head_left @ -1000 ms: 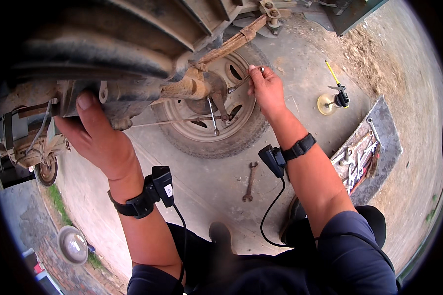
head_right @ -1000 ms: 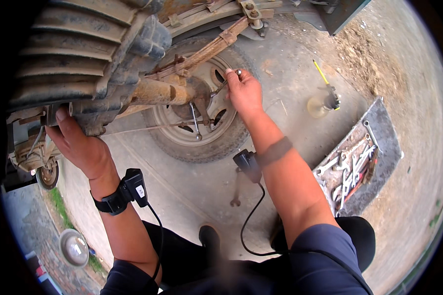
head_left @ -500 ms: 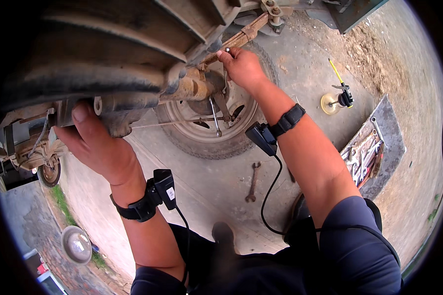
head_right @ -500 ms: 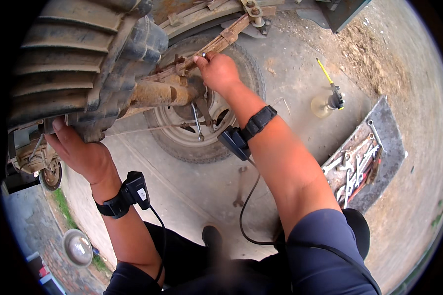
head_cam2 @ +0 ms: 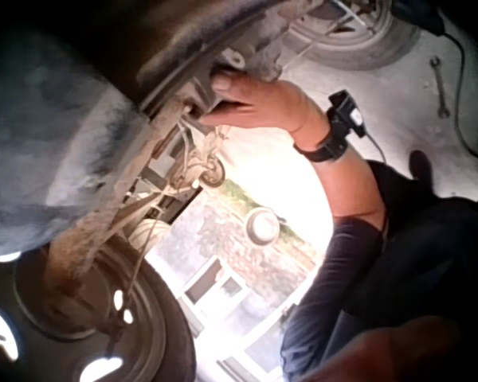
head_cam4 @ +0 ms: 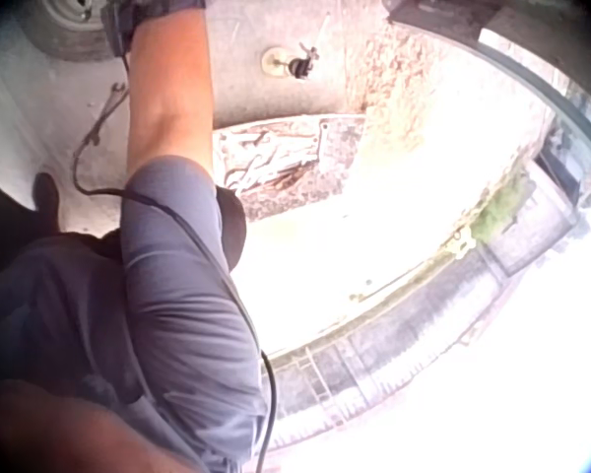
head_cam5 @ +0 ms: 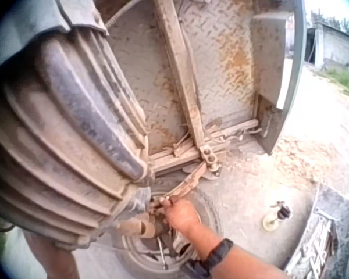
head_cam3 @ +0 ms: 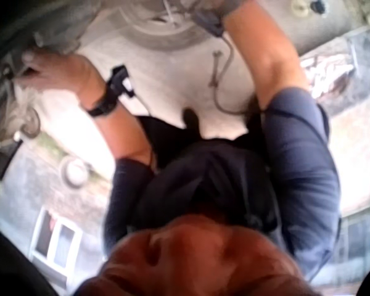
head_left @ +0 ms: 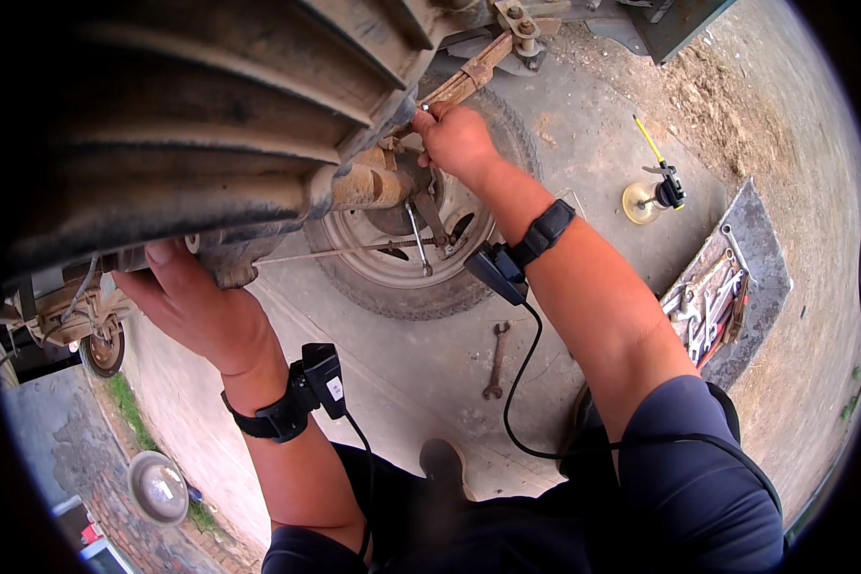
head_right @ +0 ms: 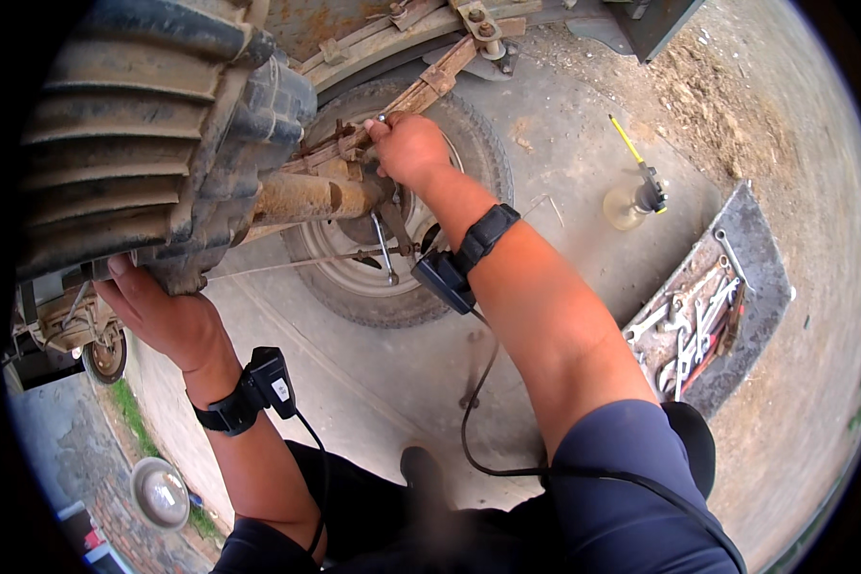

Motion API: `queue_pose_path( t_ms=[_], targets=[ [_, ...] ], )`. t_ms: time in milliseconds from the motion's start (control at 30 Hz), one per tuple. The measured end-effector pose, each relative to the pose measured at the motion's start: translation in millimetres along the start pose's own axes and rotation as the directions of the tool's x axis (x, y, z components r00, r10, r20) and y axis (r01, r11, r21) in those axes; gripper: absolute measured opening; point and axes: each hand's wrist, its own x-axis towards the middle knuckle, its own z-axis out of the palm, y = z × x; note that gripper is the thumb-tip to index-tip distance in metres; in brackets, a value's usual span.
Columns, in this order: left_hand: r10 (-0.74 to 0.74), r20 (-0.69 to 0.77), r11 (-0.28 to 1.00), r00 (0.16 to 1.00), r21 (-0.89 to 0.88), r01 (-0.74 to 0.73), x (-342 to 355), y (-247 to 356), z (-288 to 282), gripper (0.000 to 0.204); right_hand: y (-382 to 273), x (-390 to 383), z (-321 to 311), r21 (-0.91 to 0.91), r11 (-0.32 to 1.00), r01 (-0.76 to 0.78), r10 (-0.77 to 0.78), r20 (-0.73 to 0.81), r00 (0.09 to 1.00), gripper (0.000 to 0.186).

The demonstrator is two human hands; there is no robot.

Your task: The person works under a vehicle, using a wrench to loosen and remove a bolt from the wheel hub area. They then apply lubricant from a spray bottle to the bolt and reinsert it by hand.

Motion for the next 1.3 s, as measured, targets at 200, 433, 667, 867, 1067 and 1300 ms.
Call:
queue_pose_path(
  t_ms=[200,433,667,867,1067,1300],
  targets=[
    [-0.149,-0.033,0.97,0.988,-0.197,0.14,1.2,3.7,2.1,0.057,-9.1,-8.3,-4.8,-0.12,0.992,0.036,-0.037,-0.005,0.999,0.04],
    [-0.123,-0.043,0.978,0.992,-0.177,0.113,0.7,4.6,4.4,0.057,6.0,-7.8,-0.3,-0.171,0.973,0.156,-0.175,-0.1,0.98,0.041],
    [-0.035,-0.019,0.989,0.999,-0.143,0.032,0.5,-3.2,2.4,0.053,6.7,8.9,-4.4,-0.007,0.999,-0.031,0.031,-0.051,0.998,0.039],
    [-0.072,-0.02,0.974,0.997,-0.215,0.066,0.4,-2.1,2.9,0.052,-0.6,2.8,6.4,-0.249,0.957,0.146,-0.17,-0.076,0.983,0.038],
    [-0.149,-0.048,0.959,0.988,-0.251,0.132,2.0,5.1,3.8,0.059,-8.8,-16.0,2.0,-0.225,0.965,0.132,-0.154,-0.085,0.984,0.037],
    [-0.156,-0.003,0.945,0.988,-0.29,0.149,2.3,6.7,1.4,0.061,-0.2,-16.1,-17.7,0.064,0.998,-0.013,0.009,0.062,0.998,0.034]
  ],
)
